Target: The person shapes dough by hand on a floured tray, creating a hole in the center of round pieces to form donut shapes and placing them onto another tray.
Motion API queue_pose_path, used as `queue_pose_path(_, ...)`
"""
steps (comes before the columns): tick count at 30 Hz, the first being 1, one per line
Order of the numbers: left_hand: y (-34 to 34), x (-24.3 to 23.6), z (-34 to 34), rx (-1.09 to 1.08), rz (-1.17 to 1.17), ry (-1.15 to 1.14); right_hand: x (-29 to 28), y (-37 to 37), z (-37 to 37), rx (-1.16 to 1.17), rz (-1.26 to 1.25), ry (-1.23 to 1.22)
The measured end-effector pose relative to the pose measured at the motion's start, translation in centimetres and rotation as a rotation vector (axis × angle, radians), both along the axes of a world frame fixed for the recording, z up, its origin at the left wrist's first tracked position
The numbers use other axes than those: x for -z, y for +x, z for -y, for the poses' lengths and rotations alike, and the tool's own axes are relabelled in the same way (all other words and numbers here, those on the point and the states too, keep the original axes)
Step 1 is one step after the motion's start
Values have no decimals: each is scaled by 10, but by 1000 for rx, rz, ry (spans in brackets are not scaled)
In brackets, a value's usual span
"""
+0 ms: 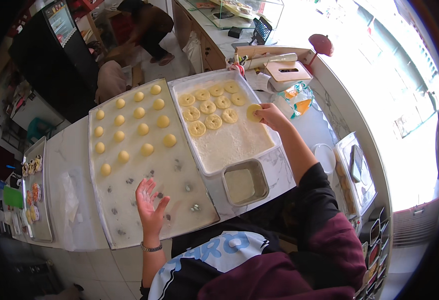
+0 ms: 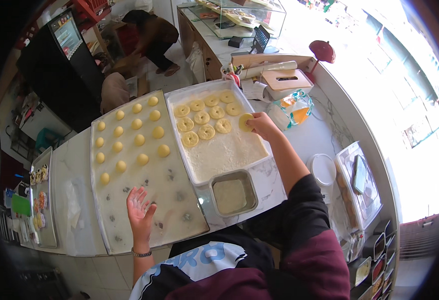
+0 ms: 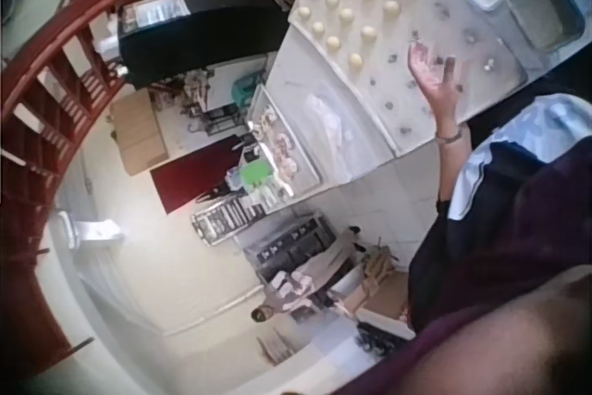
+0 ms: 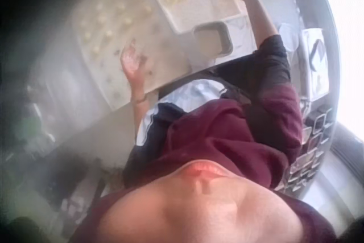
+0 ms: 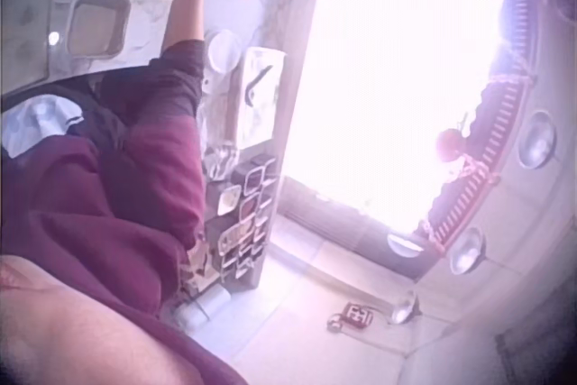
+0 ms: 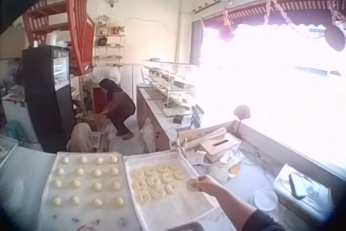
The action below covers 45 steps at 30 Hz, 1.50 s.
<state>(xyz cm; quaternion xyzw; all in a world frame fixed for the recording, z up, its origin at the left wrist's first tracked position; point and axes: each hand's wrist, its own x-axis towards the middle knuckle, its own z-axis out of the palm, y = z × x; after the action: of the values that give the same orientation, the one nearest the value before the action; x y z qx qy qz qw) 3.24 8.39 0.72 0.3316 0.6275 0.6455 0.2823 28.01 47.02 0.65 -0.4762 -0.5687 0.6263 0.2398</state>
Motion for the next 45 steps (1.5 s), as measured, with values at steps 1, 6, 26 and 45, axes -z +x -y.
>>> queue_pose_path(1,-1,0,2,-9,14,-10,9,-2,-11,1,65,10)
queue_pose_path(6,-7,6,20,-97,78,-62,26,-36,-32,-74,339,126)
queue_pose_path(26,-11,9,19,-112,139,-72,-90,-31,53,-472,455,747)
queue_pose_path(45,-10,17,15,50,363,-83,-44,-2,204,-927,742,835)
